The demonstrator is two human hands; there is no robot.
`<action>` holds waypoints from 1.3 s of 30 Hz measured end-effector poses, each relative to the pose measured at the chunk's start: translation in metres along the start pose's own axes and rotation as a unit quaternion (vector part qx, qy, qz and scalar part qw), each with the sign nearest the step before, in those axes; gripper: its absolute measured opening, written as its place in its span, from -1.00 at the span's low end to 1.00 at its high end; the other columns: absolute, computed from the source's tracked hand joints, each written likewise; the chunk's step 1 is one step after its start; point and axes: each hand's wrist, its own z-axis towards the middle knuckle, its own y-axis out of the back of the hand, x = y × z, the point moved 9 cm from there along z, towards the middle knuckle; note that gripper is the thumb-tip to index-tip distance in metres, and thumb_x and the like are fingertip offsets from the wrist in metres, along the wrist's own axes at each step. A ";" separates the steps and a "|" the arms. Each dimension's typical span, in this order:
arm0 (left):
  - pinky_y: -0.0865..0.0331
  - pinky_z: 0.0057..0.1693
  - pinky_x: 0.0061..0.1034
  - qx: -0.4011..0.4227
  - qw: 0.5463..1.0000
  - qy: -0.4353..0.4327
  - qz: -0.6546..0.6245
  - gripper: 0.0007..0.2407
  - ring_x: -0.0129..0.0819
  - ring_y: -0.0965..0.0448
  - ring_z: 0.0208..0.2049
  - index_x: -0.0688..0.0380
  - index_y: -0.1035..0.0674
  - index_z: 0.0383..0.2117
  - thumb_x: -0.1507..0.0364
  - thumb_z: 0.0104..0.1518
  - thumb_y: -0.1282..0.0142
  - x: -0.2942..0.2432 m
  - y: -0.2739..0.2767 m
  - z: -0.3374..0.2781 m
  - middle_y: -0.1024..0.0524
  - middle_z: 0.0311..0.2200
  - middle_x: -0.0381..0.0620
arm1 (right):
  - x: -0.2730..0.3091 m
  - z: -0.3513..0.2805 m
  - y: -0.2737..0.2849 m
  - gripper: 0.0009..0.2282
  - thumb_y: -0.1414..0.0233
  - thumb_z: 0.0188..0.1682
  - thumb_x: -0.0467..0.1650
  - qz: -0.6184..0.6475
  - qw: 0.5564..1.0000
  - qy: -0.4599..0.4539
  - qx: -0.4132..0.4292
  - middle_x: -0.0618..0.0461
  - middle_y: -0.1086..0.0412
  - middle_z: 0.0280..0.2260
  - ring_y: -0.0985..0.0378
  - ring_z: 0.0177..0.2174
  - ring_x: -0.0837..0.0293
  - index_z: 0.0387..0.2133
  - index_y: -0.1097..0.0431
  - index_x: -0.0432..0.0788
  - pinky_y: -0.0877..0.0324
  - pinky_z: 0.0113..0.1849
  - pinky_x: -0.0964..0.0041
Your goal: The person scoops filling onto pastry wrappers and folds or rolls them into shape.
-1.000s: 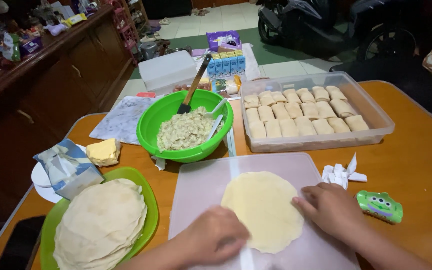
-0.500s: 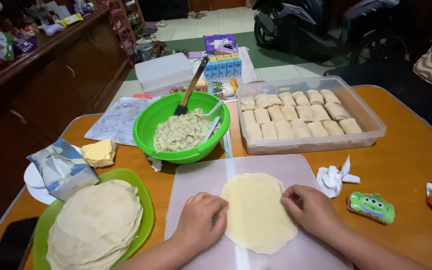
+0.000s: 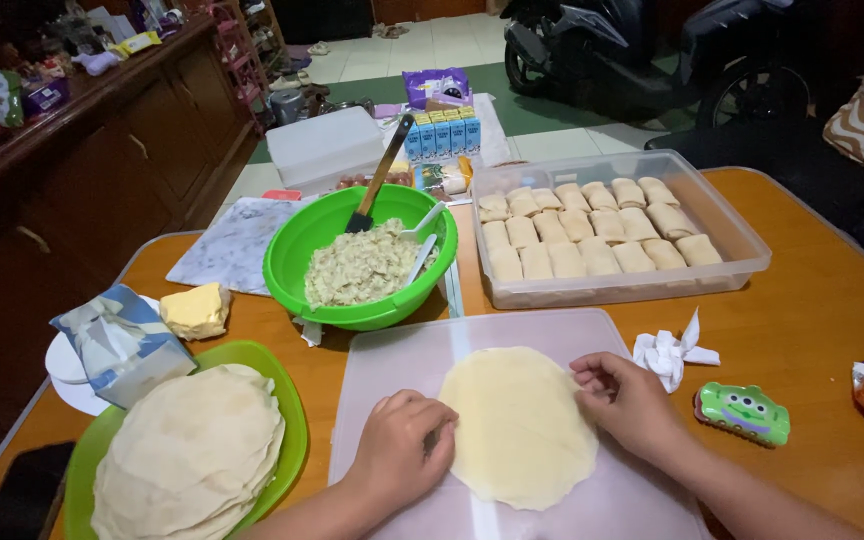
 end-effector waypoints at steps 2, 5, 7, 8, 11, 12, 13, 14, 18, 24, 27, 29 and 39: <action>-0.41 -0.12 -0.25 0.002 1.000 0.003 0.000 -0.94 -0.14 -0.59 -0.32 0.15 -0.66 -0.46 0.52 -0.04 -0.20 0.001 -0.001 0.000 -0.65 -0.45 -0.13 | -0.010 0.004 0.001 -0.71 -0.21 -0.19 -0.52 0.011 1.000 -0.012 0.008 0.09 -0.56 -0.31 -0.58 -0.33 0.32 -0.15 -0.50 -0.25 -0.53 -0.21 0.40; -0.40 -0.06 -0.25 0.010 1.000 0.015 0.004 -0.92 -0.13 -0.59 -0.26 0.16 -0.66 -0.43 0.50 -0.03 -0.20 0.006 -0.005 -0.002 -0.65 -0.39 -0.12 | -0.027 0.011 0.000 -0.70 -0.24 -0.20 -0.52 0.045 0.998 -0.040 0.031 0.07 -0.55 -0.31 -0.57 -0.34 0.30 -0.15 -0.51 -0.28 -0.53 -0.21 0.39; -0.39 -0.02 -0.23 0.015 1.000 0.025 0.006 -0.91 -0.13 -0.58 -0.21 0.16 -0.66 -0.40 0.48 -0.02 -0.21 0.011 -0.008 -0.003 -0.66 -0.34 -0.11 | -0.036 0.013 0.000 -0.69 -0.26 -0.20 -0.52 0.068 0.995 -0.056 0.047 0.05 -0.55 -0.31 -0.56 -0.34 0.27 -0.15 -0.51 -0.30 -0.52 -0.22 0.38; -0.32 0.04 -0.16 0.026 0.999 0.026 0.027 -0.85 -0.07 -0.53 -0.11 0.16 -0.66 -0.34 0.43 0.00 -0.21 0.013 -0.012 -0.004 -0.64 -0.23 -0.07 | -0.038 0.015 0.002 -0.71 -0.25 -0.19 -0.50 0.061 0.996 -0.053 0.043 0.00 -0.55 -0.31 -0.56 -0.34 0.25 -0.16 -0.52 -0.28 -0.52 -0.22 0.35; -0.15 0.14 0.01 0.059 0.996 0.024 0.067 -0.72 0.06 -0.40 0.08 0.19 -0.64 -0.19 0.31 0.02 -0.22 0.016 -0.020 -0.007 -0.56 -0.03 0.03 | -0.006 0.004 0.019 -0.74 -0.21 -0.13 -0.44 -0.029 0.999 -0.042 -0.003 -0.01 -0.57 -0.30 -0.61 -0.32 0.21 -0.15 -0.53 -0.21 -0.52 -0.21 0.32; -0.06 0.18 0.10 0.080 0.993 0.020 0.086 -0.64 0.13 -0.32 0.16 0.21 -0.61 -0.11 0.25 0.03 -0.21 0.016 -0.023 -0.008 -0.51 0.06 0.09 | 0.013 -0.002 0.030 -0.76 -0.18 -0.09 -0.39 -0.112 0.992 -0.033 -0.045 0.02 -0.58 -0.29 -0.64 -0.31 0.20 -0.14 -0.54 -0.15 -0.52 -0.20 0.31; -0.06 0.18 0.10 0.079 0.993 0.020 0.087 -0.64 0.13 -0.32 0.16 0.21 -0.61 -0.11 0.25 0.03 -0.21 0.016 -0.023 -0.007 -0.51 0.06 0.09 | 0.016 -0.005 0.029 -0.76 -0.18 -0.09 -0.39 -0.112 0.992 -0.031 -0.045 0.02 -0.58 -0.29 -0.64 -0.31 0.20 -0.14 -0.54 -0.15 -0.52 -0.20 0.31; -0.02 0.19 0.15 0.094 0.992 0.007 0.087 -0.58 0.18 -0.27 0.19 0.24 -0.57 -0.03 0.21 0.05 -0.21 0.014 -0.025 -0.008 -0.47 0.11 0.13 | 0.029 -0.007 0.028 -0.76 -0.17 -0.12 -0.38 -0.128 0.990 0.026 -0.048 0.01 -0.57 -0.28 -0.64 -0.31 0.15 -0.17 -0.54 -0.14 -0.52 -0.22 0.27; 0.04 0.20 0.23 0.120 0.989 -0.021 0.087 -0.48 0.28 -0.21 0.23 0.28 -0.52 0.06 0.16 0.06 -0.20 0.010 -0.034 -0.011 -0.42 0.16 0.19 | 0.056 -0.023 0.002 -0.81 -0.21 -0.17 -0.32 -0.194 0.962 0.191 0.011 0.04 -0.60 -0.31 -0.62 -0.25 0.03 -0.32 -0.60 -0.10 -0.47 -0.16 0.18; 0.01 0.25 0.22 0.119 0.990 -0.025 0.066 -0.56 0.30 -0.23 0.25 0.25 -0.55 0.00 0.17 0.12 -0.17 0.016 -0.042 -0.018 -0.43 0.15 0.22 | 0.049 -0.016 -0.002 -0.81 -0.15 -0.13 -0.34 -0.204 0.959 0.196 0.005 0.02 -0.59 -0.30 -0.62 -0.20 0.05 -0.28 -0.58 -0.08 -0.47 -0.12 0.20; 0.00 0.25 0.19 0.080 0.993 -0.041 0.073 -0.58 0.30 -0.23 0.26 0.24 -0.55 -0.01 0.18 0.13 -0.17 0.016 -0.037 -0.010 -0.40 0.17 0.26 | 0.074 0.002 -0.014 -0.80 -0.15 -0.14 -0.35 -0.218 0.934 0.280 0.035 -0.01 -0.59 -0.29 -0.59 -0.21 -0.02 -0.25 -0.59 -0.06 -0.44 -0.15 0.13; 0.01 0.26 0.17 0.044 0.996 -0.028 0.079 -0.56 0.29 -0.20 0.28 0.26 -0.53 0.03 0.18 0.14 -0.16 0.016 -0.024 -0.010 -0.35 0.21 0.29 | 0.154 -0.003 -0.018 -0.78 -0.17 -0.16 -0.34 -0.239 0.904 0.354 0.032 -0.09 -0.54 -0.29 -0.55 -0.21 -0.10 -0.26 -0.57 -0.12 -0.42 -0.17 0.07; 0.24 0.31 0.14 -0.072 0.990 0.071 0.103 -0.47 0.27 0.14 0.40 0.30 -0.36 0.18 0.21 0.16 -0.10 0.042 -0.012 -0.009 0.04 0.39 0.38 | 0.254 0.197 -0.119 -0.76 -0.10 -0.16 -0.47 -0.456 0.816 0.349 0.055 -0.06 -0.56 -0.31 -0.62 -0.25 -0.12 -0.28 -0.63 0.07 -0.48 -0.18 0.01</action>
